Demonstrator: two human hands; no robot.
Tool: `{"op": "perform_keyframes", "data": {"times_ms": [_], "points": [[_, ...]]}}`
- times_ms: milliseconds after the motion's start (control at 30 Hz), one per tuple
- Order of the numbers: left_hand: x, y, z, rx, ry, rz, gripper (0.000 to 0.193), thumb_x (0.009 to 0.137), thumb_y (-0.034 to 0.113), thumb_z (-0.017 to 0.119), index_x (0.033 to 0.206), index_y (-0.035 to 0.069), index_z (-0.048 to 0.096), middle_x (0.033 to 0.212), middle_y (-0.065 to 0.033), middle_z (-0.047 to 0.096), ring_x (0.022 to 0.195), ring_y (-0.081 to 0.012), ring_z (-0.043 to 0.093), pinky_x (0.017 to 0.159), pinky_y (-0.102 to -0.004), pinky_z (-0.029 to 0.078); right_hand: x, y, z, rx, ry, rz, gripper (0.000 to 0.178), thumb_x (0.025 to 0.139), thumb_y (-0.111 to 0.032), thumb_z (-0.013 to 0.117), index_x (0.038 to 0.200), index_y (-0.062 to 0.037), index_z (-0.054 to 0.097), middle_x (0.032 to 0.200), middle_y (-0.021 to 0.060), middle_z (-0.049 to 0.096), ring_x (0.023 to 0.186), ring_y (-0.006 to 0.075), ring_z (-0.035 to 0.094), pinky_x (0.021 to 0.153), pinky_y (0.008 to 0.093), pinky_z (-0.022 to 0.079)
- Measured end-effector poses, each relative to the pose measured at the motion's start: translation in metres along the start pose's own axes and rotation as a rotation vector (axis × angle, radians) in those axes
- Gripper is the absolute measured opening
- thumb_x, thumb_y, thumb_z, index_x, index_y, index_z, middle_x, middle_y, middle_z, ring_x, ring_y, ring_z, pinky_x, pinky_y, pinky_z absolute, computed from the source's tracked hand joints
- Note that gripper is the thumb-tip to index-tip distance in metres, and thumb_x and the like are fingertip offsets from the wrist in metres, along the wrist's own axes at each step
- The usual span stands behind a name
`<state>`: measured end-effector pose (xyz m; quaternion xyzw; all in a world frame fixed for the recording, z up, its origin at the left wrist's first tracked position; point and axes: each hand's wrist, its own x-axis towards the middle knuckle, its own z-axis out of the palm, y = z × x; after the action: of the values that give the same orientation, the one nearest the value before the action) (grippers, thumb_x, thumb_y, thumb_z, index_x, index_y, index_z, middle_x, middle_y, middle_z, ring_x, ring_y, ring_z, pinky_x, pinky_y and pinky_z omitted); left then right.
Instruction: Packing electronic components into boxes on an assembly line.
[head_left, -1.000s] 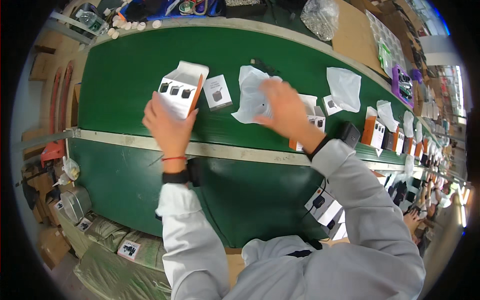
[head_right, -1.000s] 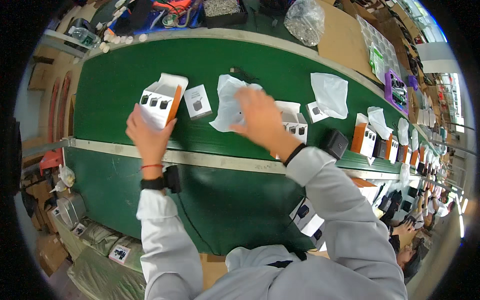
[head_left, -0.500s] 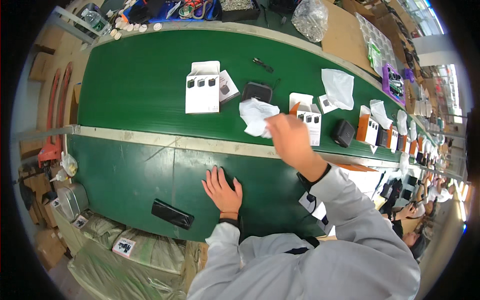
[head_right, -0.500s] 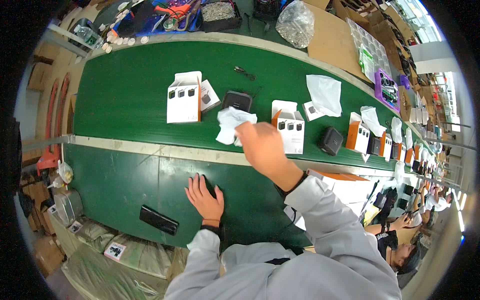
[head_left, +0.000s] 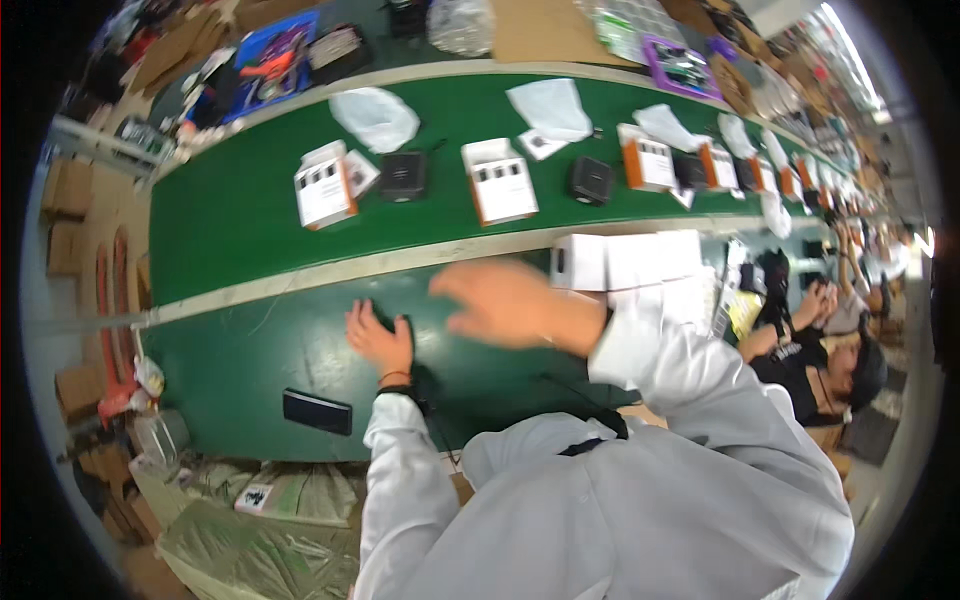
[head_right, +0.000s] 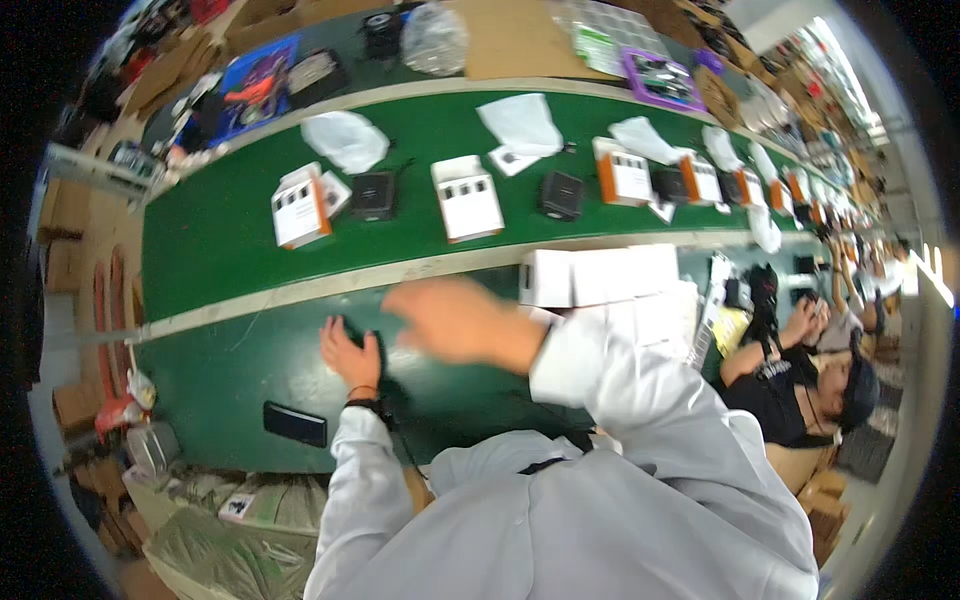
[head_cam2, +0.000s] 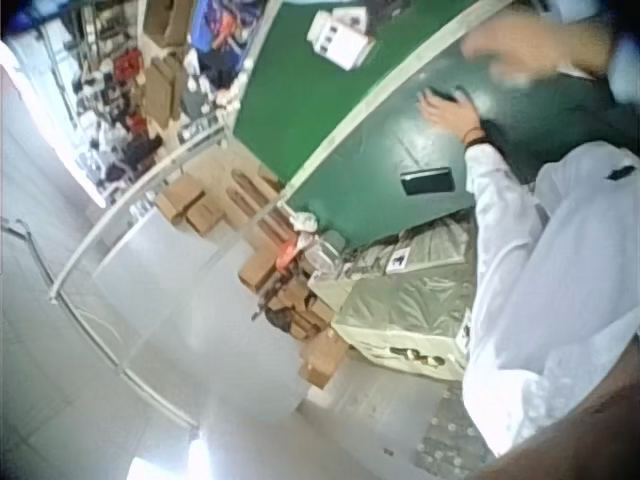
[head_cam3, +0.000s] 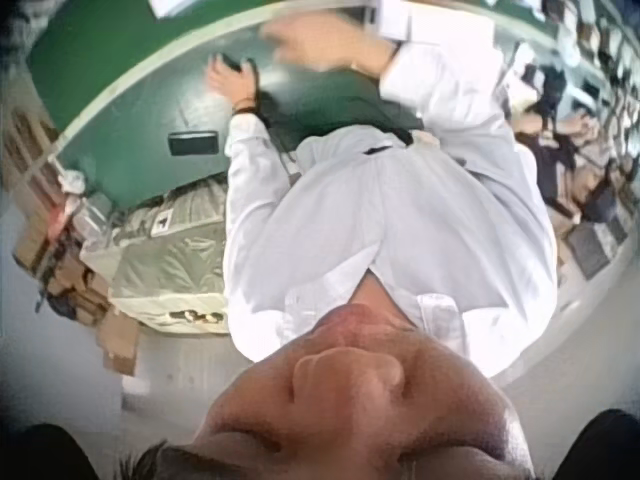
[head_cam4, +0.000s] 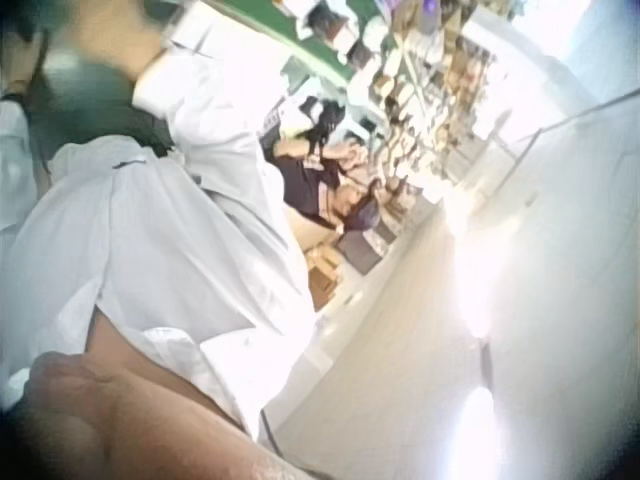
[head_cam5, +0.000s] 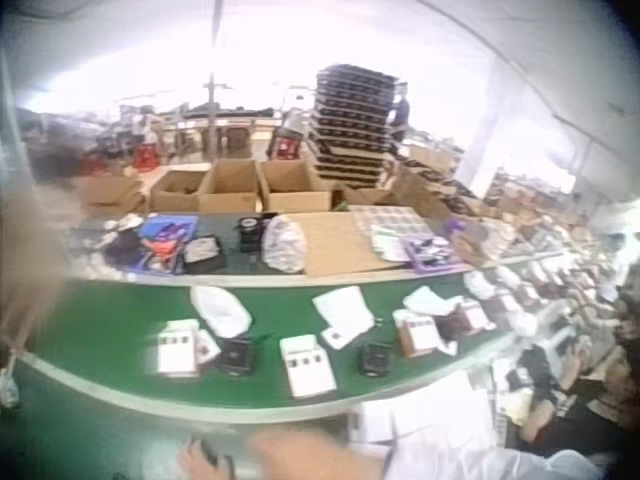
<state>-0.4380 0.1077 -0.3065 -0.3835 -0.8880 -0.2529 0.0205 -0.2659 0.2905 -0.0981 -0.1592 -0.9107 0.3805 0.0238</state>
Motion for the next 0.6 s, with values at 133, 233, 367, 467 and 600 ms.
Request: {"op": "perform_keyframes", "data": {"times_ms": [133,233,367,467,600], "points": [[-0.005,0.074,-0.006,-0.55,-0.363,0.044,0.069,0.072,0.023,0.083,0.131,0.001,0.056,0.132,-0.0182,0.057,0.126,-0.0384,0.051,0.11,-0.0502,0.04,-0.151,-0.06,0.016,0.382,-0.303,-0.136,0.041,0.093,-0.027,0.067,0.128,-0.0105,0.056,0.127,0.0099,0.06,0.108,0.0339,0.064,0.088,0.0457,0.053],[-0.048,0.183,-0.016,-0.635,-0.532,0.439,0.11,0.062,0.037,0.095,0.148,-0.003,0.039,0.147,-0.0233,0.046,0.137,-0.0405,0.045,0.116,-0.0465,0.037,-0.221,-0.046,0.023,0.23,-0.256,0.123,0.042,0.091,-0.028,0.069,0.127,-0.0101,0.058,0.123,0.0096,0.063,0.108,0.0349,0.064,0.088,0.0461,0.052],[-0.109,0.254,-0.011,-0.649,-0.553,0.235,0.111,0.063,0.038,0.093,0.15,-0.002,0.036,0.148,-0.025,0.046,0.136,-0.0428,0.046,0.113,-0.0453,0.041,-0.255,-0.034,-0.005,0.158,0.112,0.213,0.039,0.087,-0.023,0.073,0.122,-0.0089,0.062,0.114,0.0116,0.065,0.105,0.0358,0.063,0.087,0.0454,0.051],[-0.133,0.244,0.004,-0.528,-0.447,0.078,0.09,0.065,0.032,0.091,0.138,-0.001,0.05,0.134,-0.0227,0.059,0.126,-0.0414,0.055,0.104,-0.0458,0.048,-0.274,-0.04,-0.024,0.038,0.101,0.245,0.043,0.085,-0.021,0.075,0.124,-0.0081,0.061,0.114,0.0118,0.065,0.104,0.0358,0.063,0.089,0.0446,0.051],[-0.147,0.23,-0.039,-0.517,-0.479,0.072,0.062,0.072,0.022,0.085,0.124,-0.001,0.06,0.116,-0.0177,0.068,0.109,-0.031,0.066,0.093,-0.0409,0.052,-0.318,0.0,0.006,0.096,0.087,0.221,0.067,0.083,-0.029,0.08,0.139,-0.0067,0.051,0.133,0.0164,0.057,0.117,0.0383,0.059,0.099,0.0457,0.049]]}}
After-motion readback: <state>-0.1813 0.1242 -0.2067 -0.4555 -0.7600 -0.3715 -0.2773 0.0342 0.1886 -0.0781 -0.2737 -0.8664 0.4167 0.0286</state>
